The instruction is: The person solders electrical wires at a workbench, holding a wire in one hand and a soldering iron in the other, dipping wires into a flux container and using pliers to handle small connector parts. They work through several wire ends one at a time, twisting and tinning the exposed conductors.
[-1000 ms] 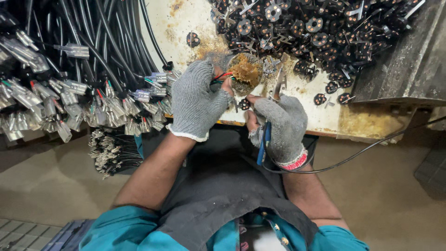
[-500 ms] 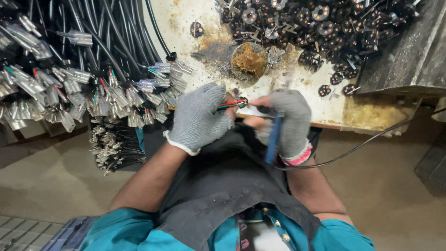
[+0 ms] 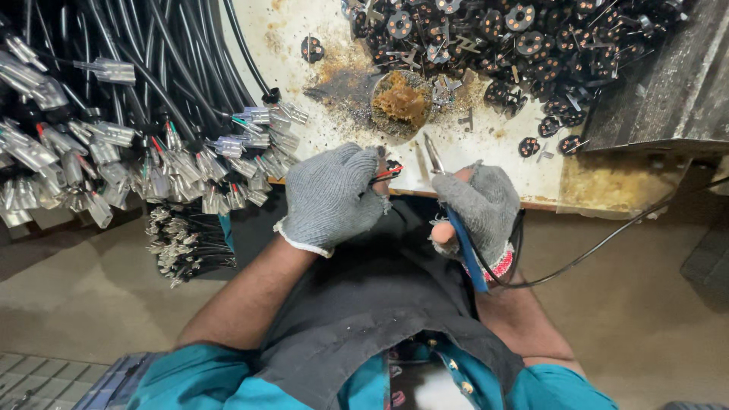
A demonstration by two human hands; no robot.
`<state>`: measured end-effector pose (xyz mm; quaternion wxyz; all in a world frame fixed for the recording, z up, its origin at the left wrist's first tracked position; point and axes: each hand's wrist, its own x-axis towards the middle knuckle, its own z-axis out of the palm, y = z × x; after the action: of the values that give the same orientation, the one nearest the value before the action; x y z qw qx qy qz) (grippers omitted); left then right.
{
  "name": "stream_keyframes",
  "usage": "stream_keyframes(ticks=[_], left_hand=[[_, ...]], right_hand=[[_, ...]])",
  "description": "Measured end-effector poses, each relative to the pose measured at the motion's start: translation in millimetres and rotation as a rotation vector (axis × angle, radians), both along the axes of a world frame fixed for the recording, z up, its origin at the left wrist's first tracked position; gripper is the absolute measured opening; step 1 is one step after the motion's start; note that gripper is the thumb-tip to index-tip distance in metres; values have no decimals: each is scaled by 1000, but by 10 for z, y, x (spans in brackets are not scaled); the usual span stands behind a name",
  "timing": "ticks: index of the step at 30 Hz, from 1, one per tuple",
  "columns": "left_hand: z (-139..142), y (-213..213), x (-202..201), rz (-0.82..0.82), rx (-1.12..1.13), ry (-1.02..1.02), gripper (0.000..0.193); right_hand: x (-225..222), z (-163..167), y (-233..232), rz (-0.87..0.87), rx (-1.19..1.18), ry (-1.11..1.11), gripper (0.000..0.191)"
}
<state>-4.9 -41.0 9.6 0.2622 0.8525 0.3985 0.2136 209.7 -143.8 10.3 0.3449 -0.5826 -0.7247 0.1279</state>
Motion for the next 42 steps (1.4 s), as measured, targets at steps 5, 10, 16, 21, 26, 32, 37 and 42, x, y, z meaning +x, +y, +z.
stream_keyframes(ticks=[5, 10, 16, 21, 26, 32, 37, 42], left_hand=[[14, -6, 14, 22, -11, -5, 16], [7, -6, 23, 21, -48, 40, 22], [-10, 0, 30, 24, -49, 56, 25], [-24, 7, 25, 12, -68, 53, 25], [-12, 11, 27, 17, -80, 53, 27], [-5, 25, 57, 22, -93, 80, 25], [-5, 25, 43, 25, -85, 23, 25], [-12, 20, 39, 21, -91, 68, 23]], right_hand=[[43, -29, 25, 137, 116, 69, 28], [66, -36, 55, 259, 45, -48, 22], [61, -62, 6, 220, 58, -101, 26], [65, -176, -39, 269, -79, -31, 31], [79, -202, -14, 290, 15, -149, 38], [52, -35, 69, 299, 8, -143, 29], [17, 70, 90, 231, -24, -78, 24], [14, 103, 76, 170, 10, 3, 25]])
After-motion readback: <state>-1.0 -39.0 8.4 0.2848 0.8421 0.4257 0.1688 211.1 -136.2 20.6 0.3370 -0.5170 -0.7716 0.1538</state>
